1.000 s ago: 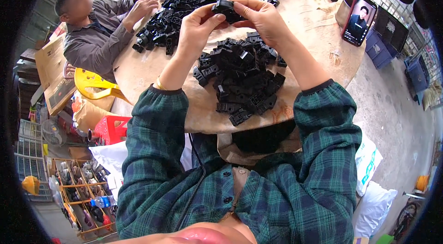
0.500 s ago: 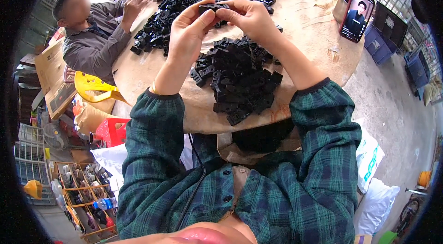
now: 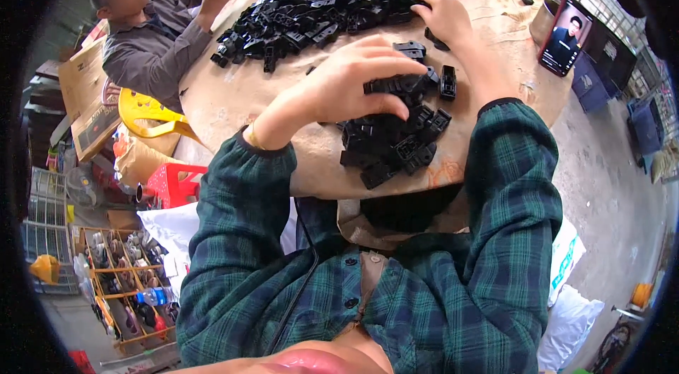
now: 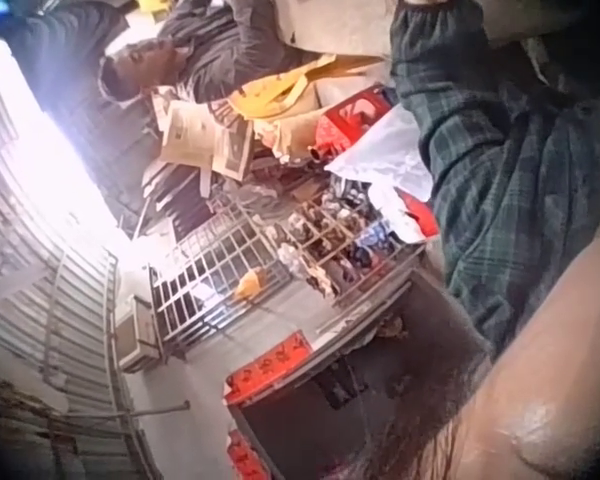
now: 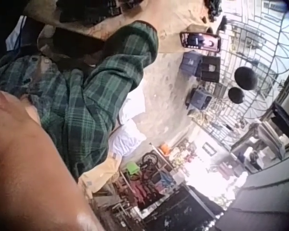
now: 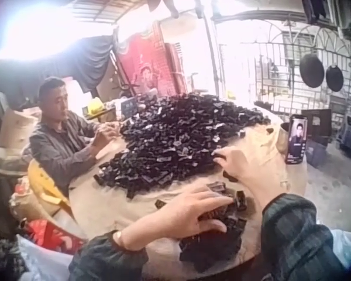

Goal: Sorting and inspecting small black plastic components on a production floor table.

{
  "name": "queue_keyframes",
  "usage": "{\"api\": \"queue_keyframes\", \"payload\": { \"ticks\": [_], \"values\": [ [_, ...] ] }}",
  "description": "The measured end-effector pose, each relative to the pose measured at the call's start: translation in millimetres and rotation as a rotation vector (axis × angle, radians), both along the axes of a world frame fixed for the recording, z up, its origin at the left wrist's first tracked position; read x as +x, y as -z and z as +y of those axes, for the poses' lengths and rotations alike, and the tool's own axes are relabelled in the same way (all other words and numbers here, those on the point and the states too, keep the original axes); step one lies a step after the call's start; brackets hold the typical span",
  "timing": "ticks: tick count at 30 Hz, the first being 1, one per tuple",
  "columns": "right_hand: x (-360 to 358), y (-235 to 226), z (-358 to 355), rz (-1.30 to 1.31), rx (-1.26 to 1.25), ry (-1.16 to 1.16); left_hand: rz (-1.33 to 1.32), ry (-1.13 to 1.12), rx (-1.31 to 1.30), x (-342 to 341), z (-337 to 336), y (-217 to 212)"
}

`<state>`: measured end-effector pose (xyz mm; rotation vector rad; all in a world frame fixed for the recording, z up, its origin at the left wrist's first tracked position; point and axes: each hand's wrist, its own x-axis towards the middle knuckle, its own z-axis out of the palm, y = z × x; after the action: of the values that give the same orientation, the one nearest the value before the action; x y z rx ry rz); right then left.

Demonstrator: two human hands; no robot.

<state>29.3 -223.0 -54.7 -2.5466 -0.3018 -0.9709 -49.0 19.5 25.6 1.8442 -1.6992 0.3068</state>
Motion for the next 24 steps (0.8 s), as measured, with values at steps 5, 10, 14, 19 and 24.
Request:
{"api": "queue_keyframes", "payload": {
  "ticks": [5, 10, 14, 19, 24],
  "values": [
    [-7.1, -7.9, 9.4, 0.095, 0.136, 0.056, 0.119, -0.433, -0.139, 57.3, 28.8, 4.0],
    [-19.8, -24.1, 17.1, 0.12, 0.444, -0.109, 0.162, -0.797, 0.308, 95.6, 41.3, 21.1],
    [-46.3, -46.2, 45.0, 0.317, 0.594, -0.365, -0.181, -0.883, 0.348, 94.3, 29.8, 49.2],
    [-47.9, -42.9, 58.1, 0.334, 0.623, -0.492, 0.24, -0.642, -0.06, 80.3, 23.3, 30.2],
    [-55.0, -46.9, 60.0, 0.335, 0.768, -0.65, 1.079, -0.293, -0.289, 66.7, 1.2, 28.3]
  ]
}}
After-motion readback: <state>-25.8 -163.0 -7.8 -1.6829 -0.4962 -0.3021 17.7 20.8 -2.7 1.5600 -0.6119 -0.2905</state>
